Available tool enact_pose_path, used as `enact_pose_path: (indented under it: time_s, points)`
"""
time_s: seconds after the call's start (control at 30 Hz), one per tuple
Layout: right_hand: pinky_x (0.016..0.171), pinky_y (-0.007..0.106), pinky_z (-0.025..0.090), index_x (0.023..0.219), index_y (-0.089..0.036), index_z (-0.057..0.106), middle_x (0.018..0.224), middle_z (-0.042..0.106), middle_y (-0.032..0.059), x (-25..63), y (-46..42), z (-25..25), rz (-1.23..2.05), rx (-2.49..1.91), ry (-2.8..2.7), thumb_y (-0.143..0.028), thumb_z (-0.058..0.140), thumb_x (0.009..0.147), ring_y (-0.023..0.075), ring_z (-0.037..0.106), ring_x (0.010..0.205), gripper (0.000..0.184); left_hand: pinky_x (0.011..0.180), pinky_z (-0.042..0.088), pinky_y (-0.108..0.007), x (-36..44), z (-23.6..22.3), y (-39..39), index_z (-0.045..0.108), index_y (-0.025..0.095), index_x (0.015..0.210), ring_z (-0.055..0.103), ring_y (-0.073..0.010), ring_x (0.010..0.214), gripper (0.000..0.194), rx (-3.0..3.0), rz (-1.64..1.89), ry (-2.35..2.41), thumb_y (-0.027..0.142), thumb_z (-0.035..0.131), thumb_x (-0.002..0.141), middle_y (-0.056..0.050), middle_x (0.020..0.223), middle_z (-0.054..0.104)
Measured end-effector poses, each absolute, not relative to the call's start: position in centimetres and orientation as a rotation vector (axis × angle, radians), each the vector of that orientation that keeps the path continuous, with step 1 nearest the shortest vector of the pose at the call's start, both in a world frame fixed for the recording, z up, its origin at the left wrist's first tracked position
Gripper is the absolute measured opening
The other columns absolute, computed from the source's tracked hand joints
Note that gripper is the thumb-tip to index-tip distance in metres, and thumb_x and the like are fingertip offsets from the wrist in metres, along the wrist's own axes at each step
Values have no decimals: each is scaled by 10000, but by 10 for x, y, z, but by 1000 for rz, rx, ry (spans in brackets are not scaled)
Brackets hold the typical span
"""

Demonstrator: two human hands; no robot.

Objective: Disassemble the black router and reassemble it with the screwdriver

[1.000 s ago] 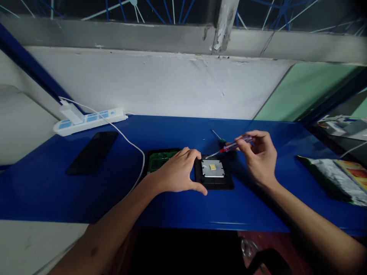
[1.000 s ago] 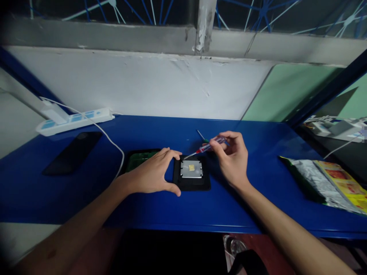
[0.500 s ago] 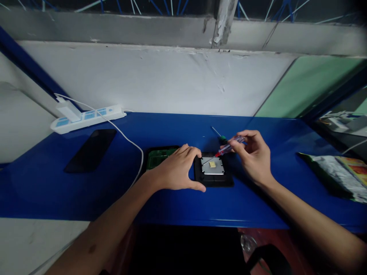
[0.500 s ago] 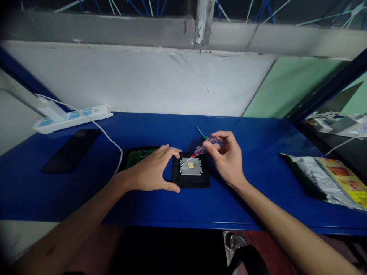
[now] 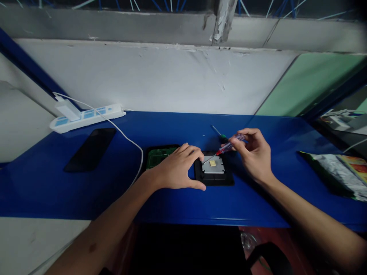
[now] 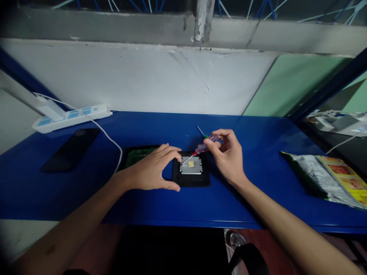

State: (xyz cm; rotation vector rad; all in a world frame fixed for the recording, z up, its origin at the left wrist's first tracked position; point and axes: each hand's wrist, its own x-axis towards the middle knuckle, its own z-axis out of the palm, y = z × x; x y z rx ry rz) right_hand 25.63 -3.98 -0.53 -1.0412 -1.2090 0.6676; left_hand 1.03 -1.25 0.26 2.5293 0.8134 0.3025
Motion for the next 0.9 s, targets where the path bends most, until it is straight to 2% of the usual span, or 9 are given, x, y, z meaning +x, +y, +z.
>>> enact_pose_path:
  time_s: [0.2,0.5,0.9]
  points:
    - [610,319,638,964,-272,581,803,677,-29,260,-37,-7,657,-1058,-1201,-323,802,804,165,735,613,277,1112,391,-519,10,2,-13,519,243,1118,460,-356,1312,653,2552,315,797,667,804,710,-99,1391,532]
    - [586,315,618,942,-276,593,787,675,-33,259,-37,-6,646,-1084,-1176,-381,830,764,152,701,576,314,1100,390,-518,10,5,-14,577,246,1086,471,-352,1293,595,2560,326,804,642,814,710,-94,1387,546]
    - [602,334,636,956,-272,582,816,662,-32,259,-37,-5,627,-1090,-1202,-396,815,786,148,695,581,314,1102,392,-529,10,5,-14,591,256,1071,477,-350,1281,555,2584,313,804,648,789,731,-88,1394,539]
